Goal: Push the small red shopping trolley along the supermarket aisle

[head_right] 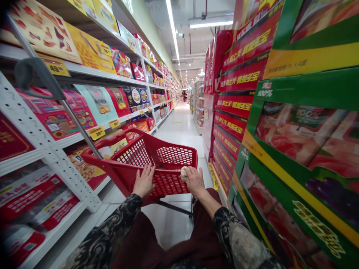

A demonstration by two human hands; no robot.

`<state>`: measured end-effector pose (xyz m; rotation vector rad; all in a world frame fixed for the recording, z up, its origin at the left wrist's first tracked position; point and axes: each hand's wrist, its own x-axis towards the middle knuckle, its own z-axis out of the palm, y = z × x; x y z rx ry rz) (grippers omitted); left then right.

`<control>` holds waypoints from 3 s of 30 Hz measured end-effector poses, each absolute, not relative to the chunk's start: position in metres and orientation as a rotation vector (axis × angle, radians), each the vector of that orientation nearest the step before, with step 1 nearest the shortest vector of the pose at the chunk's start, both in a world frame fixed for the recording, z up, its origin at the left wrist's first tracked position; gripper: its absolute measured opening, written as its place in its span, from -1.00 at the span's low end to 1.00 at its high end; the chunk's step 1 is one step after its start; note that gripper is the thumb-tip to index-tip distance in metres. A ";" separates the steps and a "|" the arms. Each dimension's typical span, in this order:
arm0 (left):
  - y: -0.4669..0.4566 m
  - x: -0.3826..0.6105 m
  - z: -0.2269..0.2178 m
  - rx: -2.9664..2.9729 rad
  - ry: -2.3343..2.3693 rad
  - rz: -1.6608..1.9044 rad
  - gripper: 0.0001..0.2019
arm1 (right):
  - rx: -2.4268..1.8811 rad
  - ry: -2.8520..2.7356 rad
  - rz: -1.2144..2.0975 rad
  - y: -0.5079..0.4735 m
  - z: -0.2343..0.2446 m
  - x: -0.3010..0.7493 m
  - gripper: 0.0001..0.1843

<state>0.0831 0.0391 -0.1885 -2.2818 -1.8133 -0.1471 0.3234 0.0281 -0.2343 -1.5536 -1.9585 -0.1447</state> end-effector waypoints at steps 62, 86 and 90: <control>0.037 0.085 -0.169 -2.199 -1.744 -0.178 -0.33 | -1.803 -1.761 -0.295 0.043 -0.232 0.371 -0.57; 0.035 0.103 -0.179 -2.253 -1.725 -0.224 -0.36 | -1.660 -1.954 -0.241 0.050 -0.224 0.323 -0.55; 0.036 0.092 -0.167 -2.265 -1.694 -0.226 -0.38 | -1.594 -2.002 -0.219 0.055 -0.223 0.307 -0.56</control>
